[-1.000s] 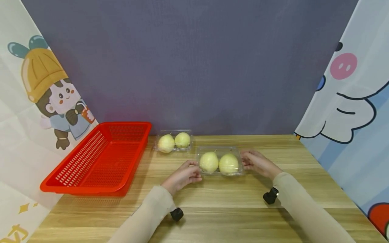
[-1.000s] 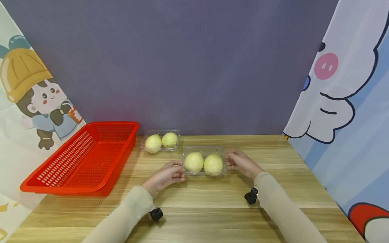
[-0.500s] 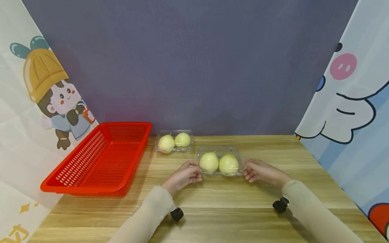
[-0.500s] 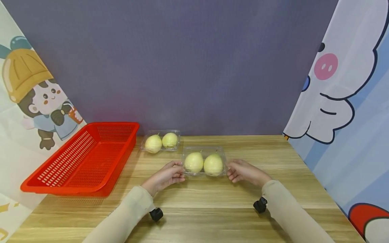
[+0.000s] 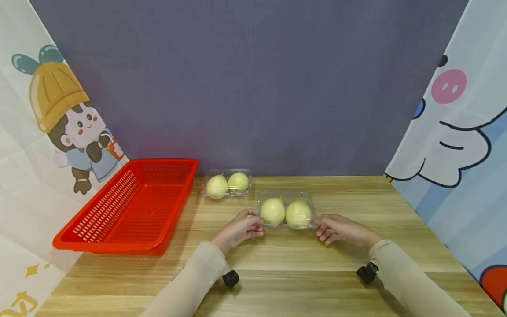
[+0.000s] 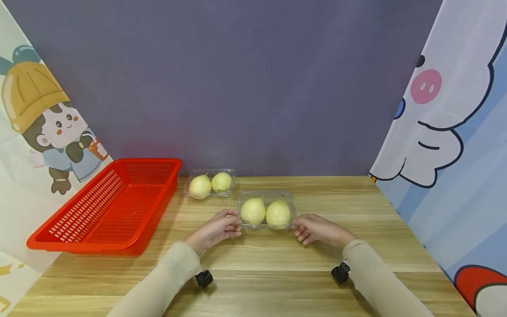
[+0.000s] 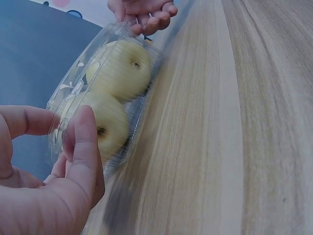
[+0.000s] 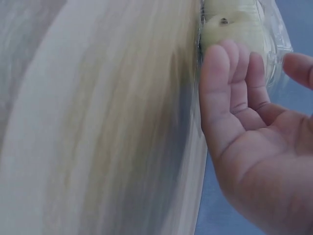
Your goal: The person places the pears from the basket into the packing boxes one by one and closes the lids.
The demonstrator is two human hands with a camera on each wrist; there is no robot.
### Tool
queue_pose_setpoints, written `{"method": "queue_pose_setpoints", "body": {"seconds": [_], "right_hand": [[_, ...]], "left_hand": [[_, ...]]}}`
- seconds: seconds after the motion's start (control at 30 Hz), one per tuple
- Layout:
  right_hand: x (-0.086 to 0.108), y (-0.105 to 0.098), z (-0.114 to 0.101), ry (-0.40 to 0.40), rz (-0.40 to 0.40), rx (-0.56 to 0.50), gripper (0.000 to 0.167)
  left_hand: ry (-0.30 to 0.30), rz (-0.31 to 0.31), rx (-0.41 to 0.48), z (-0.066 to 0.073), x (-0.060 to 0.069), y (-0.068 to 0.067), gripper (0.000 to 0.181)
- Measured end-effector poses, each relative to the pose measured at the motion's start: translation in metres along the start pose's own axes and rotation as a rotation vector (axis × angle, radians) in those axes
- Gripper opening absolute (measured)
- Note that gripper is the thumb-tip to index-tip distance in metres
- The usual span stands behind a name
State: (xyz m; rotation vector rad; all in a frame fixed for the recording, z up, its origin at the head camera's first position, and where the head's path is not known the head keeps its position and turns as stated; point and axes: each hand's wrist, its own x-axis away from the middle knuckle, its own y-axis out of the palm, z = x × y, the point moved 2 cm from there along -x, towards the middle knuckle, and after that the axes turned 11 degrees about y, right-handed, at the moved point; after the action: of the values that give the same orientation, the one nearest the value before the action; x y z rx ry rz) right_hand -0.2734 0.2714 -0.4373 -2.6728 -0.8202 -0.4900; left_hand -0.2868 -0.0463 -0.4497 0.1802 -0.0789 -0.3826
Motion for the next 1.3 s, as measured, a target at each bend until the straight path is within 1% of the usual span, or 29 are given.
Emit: {"method": "queue_pose_setpoints", "body": {"seconds": [0.37,0.57,0.83,1.0,1.3], "right_hand": [[-0.004,0.004,0.004,0.002,0.005,-0.022,0.037],[-0.003,0.006,0.002,-0.007,0.009,-0.02,0.036],[0.0,0.009,-0.001,-0.015,0.0,-0.009,0.035],[0.0,0.01,0.0,-0.019,-0.008,-0.025,0.031],[0.0,0.01,0.0,-0.036,-0.009,-0.023,0.028]], "left_hand": [[-0.003,-0.002,0.011,0.001,0.001,0.001,0.035],[-0.009,-0.001,0.013,0.001,0.0,0.0,0.035],[0.008,-0.028,0.012,0.002,0.001,0.0,0.035],[0.009,-0.028,0.014,0.002,0.002,0.001,0.035],[0.001,-0.026,0.011,0.003,0.003,0.0,0.037]]}}
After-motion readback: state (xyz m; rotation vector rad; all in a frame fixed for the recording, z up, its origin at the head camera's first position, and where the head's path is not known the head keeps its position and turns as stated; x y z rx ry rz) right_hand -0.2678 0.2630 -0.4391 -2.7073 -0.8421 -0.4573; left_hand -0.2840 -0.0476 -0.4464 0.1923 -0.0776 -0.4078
